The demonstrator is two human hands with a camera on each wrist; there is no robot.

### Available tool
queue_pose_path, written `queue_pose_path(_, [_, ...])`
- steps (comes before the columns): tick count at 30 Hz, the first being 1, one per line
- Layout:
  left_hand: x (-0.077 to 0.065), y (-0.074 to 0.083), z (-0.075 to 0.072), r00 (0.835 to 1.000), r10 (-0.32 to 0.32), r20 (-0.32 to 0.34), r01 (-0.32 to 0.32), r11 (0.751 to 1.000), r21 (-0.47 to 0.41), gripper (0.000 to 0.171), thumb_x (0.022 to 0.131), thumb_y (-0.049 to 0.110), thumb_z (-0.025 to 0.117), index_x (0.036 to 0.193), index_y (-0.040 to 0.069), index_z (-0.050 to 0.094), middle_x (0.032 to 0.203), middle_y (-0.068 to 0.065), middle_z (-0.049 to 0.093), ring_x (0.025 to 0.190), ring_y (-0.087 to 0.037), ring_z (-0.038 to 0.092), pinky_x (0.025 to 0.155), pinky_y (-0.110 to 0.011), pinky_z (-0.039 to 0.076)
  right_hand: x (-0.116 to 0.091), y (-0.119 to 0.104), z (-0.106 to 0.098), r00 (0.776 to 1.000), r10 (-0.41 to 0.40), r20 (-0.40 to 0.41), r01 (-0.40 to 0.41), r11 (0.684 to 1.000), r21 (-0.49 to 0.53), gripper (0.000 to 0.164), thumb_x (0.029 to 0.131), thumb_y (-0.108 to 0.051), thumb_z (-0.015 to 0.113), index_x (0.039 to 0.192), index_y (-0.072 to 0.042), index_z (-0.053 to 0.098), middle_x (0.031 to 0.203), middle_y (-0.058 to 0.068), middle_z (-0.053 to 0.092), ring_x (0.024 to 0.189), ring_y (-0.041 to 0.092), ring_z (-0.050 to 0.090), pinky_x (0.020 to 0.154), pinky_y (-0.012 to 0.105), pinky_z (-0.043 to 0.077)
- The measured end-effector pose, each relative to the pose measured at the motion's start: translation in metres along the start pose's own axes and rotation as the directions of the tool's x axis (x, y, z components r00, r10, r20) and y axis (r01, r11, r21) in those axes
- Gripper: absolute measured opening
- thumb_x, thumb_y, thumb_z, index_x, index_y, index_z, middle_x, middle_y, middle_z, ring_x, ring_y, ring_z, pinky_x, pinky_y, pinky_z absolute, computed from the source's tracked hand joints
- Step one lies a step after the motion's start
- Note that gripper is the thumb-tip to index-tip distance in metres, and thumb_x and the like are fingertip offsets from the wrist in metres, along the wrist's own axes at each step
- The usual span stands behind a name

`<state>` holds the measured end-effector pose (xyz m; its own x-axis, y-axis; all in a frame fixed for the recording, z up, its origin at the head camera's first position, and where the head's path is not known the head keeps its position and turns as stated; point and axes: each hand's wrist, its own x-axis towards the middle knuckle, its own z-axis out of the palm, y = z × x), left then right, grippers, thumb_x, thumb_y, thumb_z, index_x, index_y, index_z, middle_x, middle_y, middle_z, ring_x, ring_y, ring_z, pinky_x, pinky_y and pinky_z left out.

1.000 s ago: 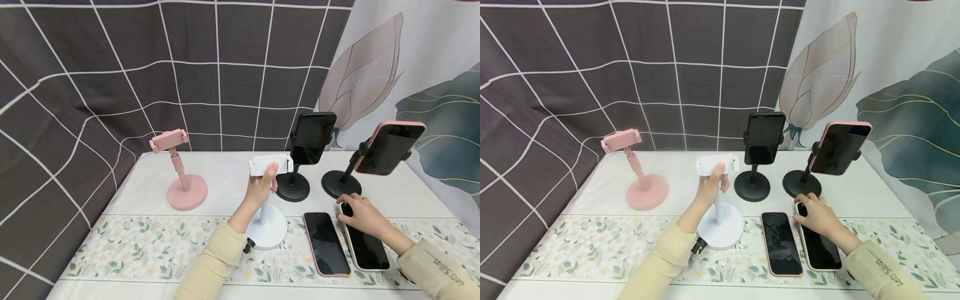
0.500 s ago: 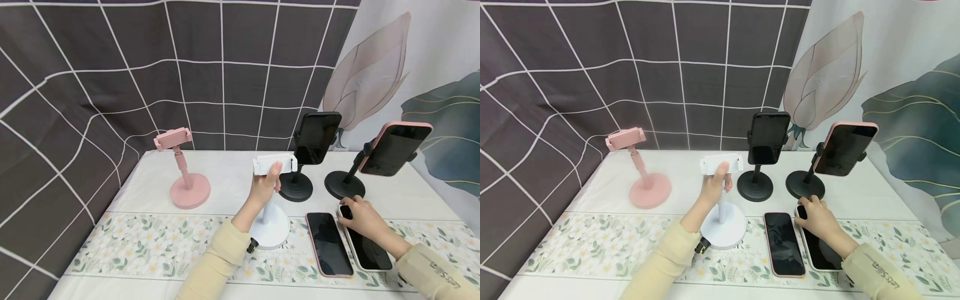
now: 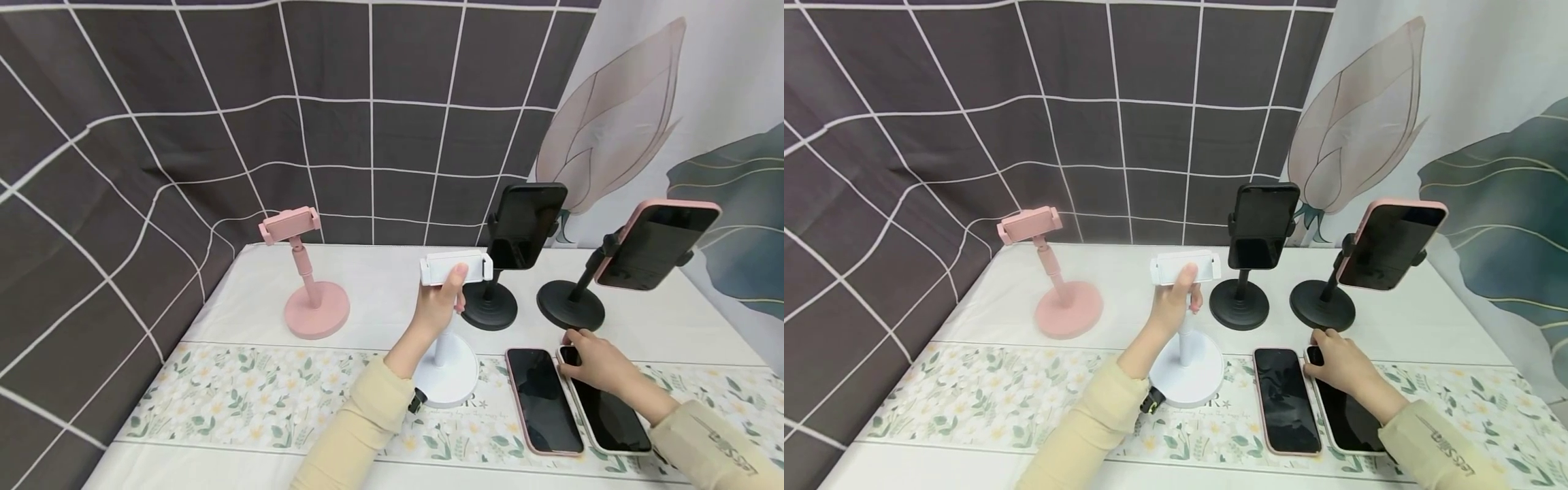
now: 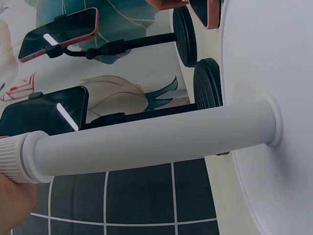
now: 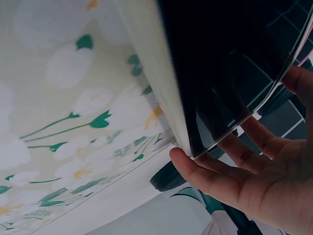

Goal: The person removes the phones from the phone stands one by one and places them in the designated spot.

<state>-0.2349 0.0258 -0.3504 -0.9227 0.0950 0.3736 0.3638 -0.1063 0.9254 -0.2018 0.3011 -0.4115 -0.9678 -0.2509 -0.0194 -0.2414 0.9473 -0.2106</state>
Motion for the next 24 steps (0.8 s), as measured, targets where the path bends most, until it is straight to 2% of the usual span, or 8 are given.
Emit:
queue_pose_path(11, [-0.0002, -0.0021, 0.0, 1.0, -0.001, -0.004, 0.001, 1.0, -0.015, 0.097, 0.07, 0.086, 0.044, 0.086, -0.009, 0.052, 0.047, 0.003, 0.046, 0.04, -0.001, 0.044, 0.044, -0.018, 0.041, -0.0045, -0.0013, 0.0022, 0.999, 0.04, 0.015, -0.039, 0.999, -0.032, 0.04, 0.073, -0.016, 0.076, 0.1, 0.007, 0.056, 0.091, 0.027, 0.052, 0.076, 0.043, 0.052, 0.066, 0.055, 0.046])
queue_pose_path(18, [0.0001, -0.002, 0.0, 1.0, -0.005, -0.007, 0.005, 1.0, -0.024, 0.094, 0.067, 0.088, 0.043, 0.079, -0.005, 0.05, 0.046, 0.007, 0.044, 0.04, -0.001, 0.043, 0.044, -0.018, 0.04, -0.004, -0.0035, 0.0024, 0.999, 0.046, 0.007, -0.046, 0.999, -0.024, 0.039, 0.073, -0.015, 0.076, 0.099, 0.007, 0.056, 0.092, 0.026, 0.052, 0.077, 0.042, 0.051, 0.066, 0.055, 0.046])
queue_pose_path(24, [-0.0002, -0.002, 0.0006, 1.0, 0.004, 0.001, -0.004, 1.0, -0.008, 0.093, 0.07, 0.086, 0.042, 0.08, -0.006, 0.051, 0.046, 0.007, 0.044, 0.04, -0.002, 0.043, 0.044, -0.019, 0.04, -0.0054, -0.0045, 0.0027, 0.999, 0.03, -0.02, -0.03, 0.999, -0.014, 0.038, 0.073, -0.013, 0.076, 0.098, 0.007, 0.056, 0.092, 0.026, 0.051, 0.076, 0.042, 0.05, 0.067, 0.055, 0.045])
